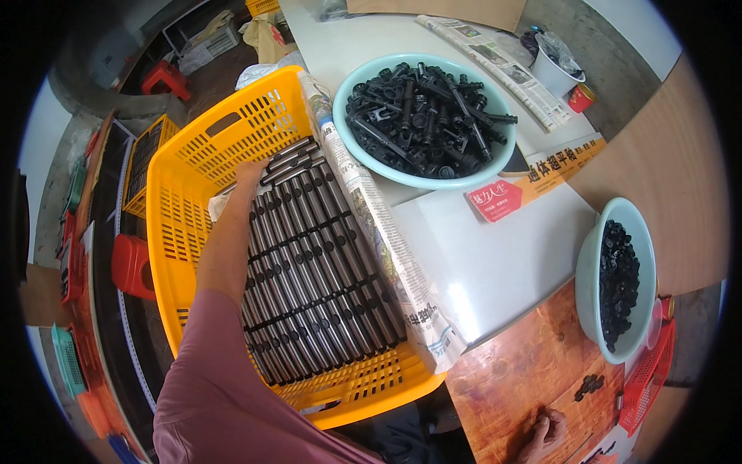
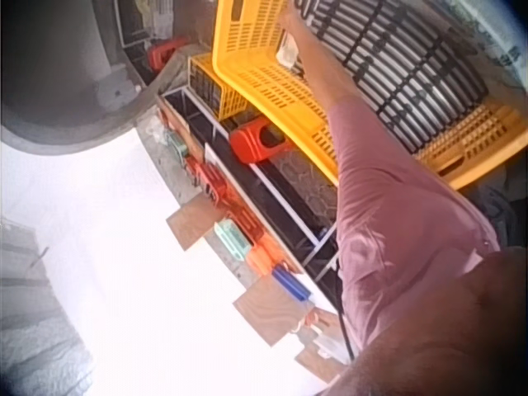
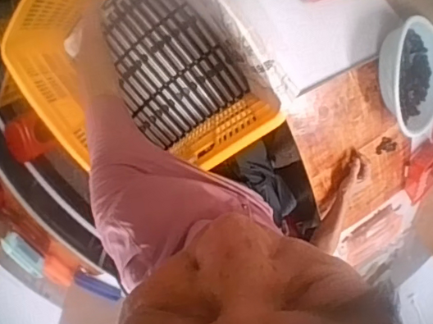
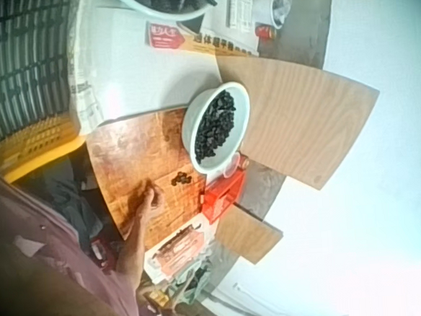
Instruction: The person repeatedly picks small black circular pieces and inserts them into a cylindrical metal rod, then places the assembled rod into a yellow basket. The process is repeated multiple times with consistent hand movements.
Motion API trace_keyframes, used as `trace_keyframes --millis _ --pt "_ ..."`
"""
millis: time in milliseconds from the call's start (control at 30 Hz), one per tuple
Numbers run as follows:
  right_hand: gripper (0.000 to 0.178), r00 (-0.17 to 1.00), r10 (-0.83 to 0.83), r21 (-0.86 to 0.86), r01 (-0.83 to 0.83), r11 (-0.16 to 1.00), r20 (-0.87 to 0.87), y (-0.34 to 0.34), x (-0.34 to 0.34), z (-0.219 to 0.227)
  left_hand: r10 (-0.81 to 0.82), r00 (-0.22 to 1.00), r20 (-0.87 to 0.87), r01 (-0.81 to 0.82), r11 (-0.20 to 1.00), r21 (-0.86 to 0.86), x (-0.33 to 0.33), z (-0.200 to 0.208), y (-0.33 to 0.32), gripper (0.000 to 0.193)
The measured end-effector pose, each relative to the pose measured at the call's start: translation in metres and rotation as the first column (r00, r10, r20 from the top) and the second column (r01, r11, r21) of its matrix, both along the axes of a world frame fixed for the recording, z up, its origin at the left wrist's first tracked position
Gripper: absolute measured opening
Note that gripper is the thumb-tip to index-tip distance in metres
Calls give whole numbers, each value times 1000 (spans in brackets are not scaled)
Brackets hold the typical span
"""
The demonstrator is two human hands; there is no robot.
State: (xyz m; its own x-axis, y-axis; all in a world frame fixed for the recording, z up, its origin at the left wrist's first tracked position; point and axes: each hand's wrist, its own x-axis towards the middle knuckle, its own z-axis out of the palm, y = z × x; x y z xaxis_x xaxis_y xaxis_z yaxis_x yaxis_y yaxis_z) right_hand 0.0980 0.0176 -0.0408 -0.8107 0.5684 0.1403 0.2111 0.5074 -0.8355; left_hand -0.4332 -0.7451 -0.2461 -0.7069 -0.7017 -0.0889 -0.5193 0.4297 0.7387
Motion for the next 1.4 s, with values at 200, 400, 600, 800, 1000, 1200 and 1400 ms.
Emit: trace_keyframes --millis 200,400,600,800,1000,1200,1400 --pt "14 998 -62 8 62 998 20 -9 2 4 34 997 72 -40 995 88 1 20 25 66" --pt "13 997 -58 27 56 998 41 -4 6 2 1 1000 0 -1 976 218 7 33 46 65" --pt "13 998 -47 31 46 998 47 -8 1 5 113 992 62 -111 993 -24 -2 14 39 49" --pt "17 998 -46 69 43 997 37 -11 0 3 -469 883 -29 330 663 -672 29 72 76 27" --pt "18 1000 -19 56 18 998 20 -8 0 1 -572 814 103 460 525 -716 18 57 106 40" --pt "17 999 -17 87 13 996 41 -14 -5 8 -506 851 141 449 562 -695 17 57 115 44" --pt "16 998 -65 36 66 997 -18 -13 -1 1 -502 840 208 496 555 -668 18 70 123 45"
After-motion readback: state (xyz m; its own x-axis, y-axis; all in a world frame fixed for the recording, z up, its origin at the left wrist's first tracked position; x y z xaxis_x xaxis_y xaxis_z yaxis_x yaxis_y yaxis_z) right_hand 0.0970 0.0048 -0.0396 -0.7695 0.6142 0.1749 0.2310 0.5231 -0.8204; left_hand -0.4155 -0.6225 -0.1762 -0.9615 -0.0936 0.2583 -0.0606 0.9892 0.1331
